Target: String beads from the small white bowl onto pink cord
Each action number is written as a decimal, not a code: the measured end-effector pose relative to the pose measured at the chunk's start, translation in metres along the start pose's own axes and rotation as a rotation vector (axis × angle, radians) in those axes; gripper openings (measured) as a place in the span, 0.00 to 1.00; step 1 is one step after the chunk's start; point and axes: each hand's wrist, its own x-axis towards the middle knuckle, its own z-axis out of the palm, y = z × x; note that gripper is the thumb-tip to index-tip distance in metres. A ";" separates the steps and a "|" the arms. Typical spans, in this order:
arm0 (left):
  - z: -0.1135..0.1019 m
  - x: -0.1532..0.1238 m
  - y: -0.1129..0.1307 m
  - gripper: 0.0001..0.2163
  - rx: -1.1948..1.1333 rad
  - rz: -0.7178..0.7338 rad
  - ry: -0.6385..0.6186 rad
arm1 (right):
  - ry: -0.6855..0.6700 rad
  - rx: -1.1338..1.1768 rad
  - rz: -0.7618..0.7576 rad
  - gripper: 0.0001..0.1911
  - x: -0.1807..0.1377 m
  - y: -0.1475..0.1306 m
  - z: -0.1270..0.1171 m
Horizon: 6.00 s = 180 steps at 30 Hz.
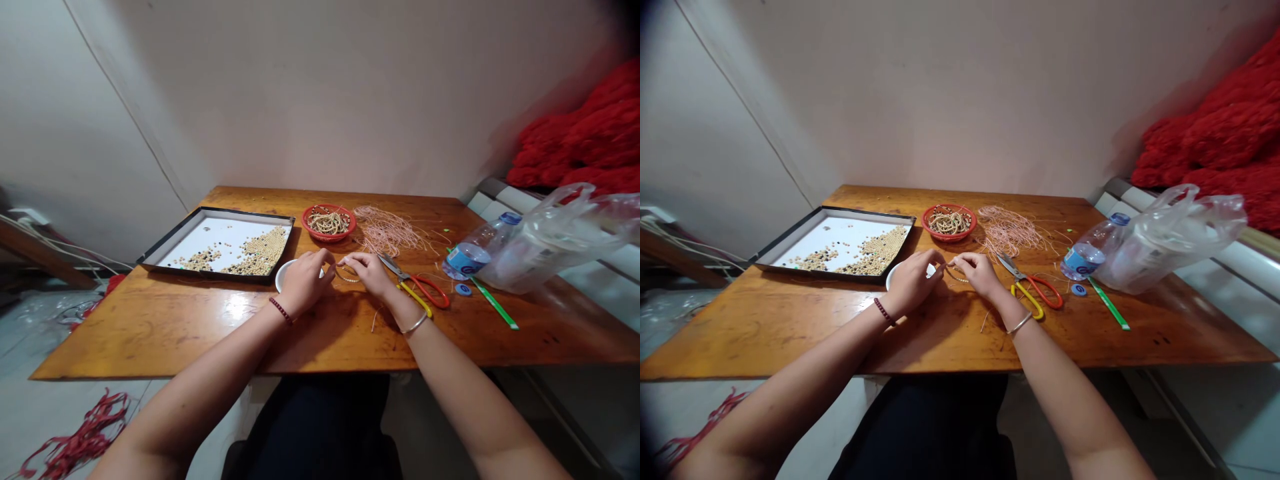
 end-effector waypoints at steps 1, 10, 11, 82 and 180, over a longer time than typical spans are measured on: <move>0.000 0.000 0.000 0.05 0.000 -0.003 -0.001 | 0.003 -0.001 0.000 0.14 0.000 0.000 0.000; 0.002 0.001 -0.003 0.05 -0.068 -0.015 -0.026 | -0.001 -0.084 0.044 0.14 -0.003 -0.001 0.000; 0.001 0.001 -0.003 0.05 -0.076 -0.016 -0.032 | -0.007 -0.100 0.049 0.15 -0.003 -0.001 0.000; 0.006 0.001 -0.006 0.10 -0.093 -0.079 -0.014 | -0.031 0.411 0.395 0.14 -0.002 -0.001 -0.003; 0.001 -0.001 -0.002 0.10 -0.078 -0.005 0.088 | -0.006 0.260 0.144 0.12 -0.005 -0.002 0.005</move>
